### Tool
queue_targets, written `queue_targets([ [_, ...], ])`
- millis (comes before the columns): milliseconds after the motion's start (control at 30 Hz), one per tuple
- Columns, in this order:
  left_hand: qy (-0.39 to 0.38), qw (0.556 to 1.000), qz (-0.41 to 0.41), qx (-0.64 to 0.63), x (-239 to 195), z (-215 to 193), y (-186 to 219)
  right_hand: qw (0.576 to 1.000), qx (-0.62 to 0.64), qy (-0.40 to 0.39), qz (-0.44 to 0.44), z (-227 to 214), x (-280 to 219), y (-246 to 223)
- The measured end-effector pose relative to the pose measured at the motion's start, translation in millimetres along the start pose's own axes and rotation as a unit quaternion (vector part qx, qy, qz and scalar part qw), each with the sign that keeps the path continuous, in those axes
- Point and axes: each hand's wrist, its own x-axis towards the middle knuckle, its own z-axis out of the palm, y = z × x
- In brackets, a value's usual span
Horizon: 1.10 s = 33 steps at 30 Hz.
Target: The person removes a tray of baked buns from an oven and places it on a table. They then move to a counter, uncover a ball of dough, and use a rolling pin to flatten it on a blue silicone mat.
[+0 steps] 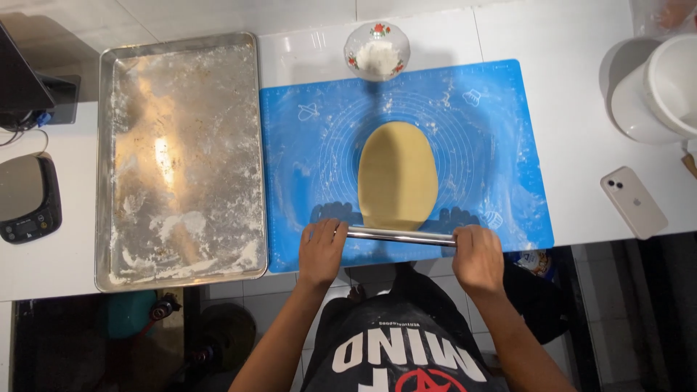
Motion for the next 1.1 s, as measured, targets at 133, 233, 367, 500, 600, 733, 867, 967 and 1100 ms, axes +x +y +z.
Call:
queue_targets([
  [133, 0.026, 0.999, -0.040, -0.023, 77, 18, -11, 0.999, -0.020, 0.045, -0.004, 23, 86, 36],
  [233, 0.004, 0.996, -0.079, -0.039, 101, 76, -25, 0.995, 0.054, 0.083, 0.021, 97, 113, 63],
  [367, -0.066, 0.989, -0.102, -0.081, 114, 75, -17, 0.992, 0.083, 0.078, 0.057, 97, 127, 42],
  [500, -0.051, 0.985, -0.144, -0.076, 143, 108, -23, 0.997, 0.025, 0.054, 0.055, 130, 160, 66],
  [600, -0.066, 0.983, -0.165, -0.042, 180, 128, -38, 0.997, 0.037, 0.020, 0.061, 155, 197, 83],
  [733, -0.105, 0.977, -0.183, -0.024, 220, 145, -57, 0.993, 0.079, -0.034, 0.078, 164, 242, 96],
  [867, -0.163, 0.963, -0.211, -0.032, 262, 145, -74, 0.986, 0.112, -0.063, 0.102, 174, 276, 100],
  [967, -0.187, 0.952, -0.238, -0.039, 285, 148, -83, 0.976, 0.131, -0.095, 0.147, 179, 300, 101],
  [1100, -0.185, 0.945, -0.269, -0.022, 305, 152, -91, 0.981, 0.100, -0.054, 0.160, 195, 321, 105],
])
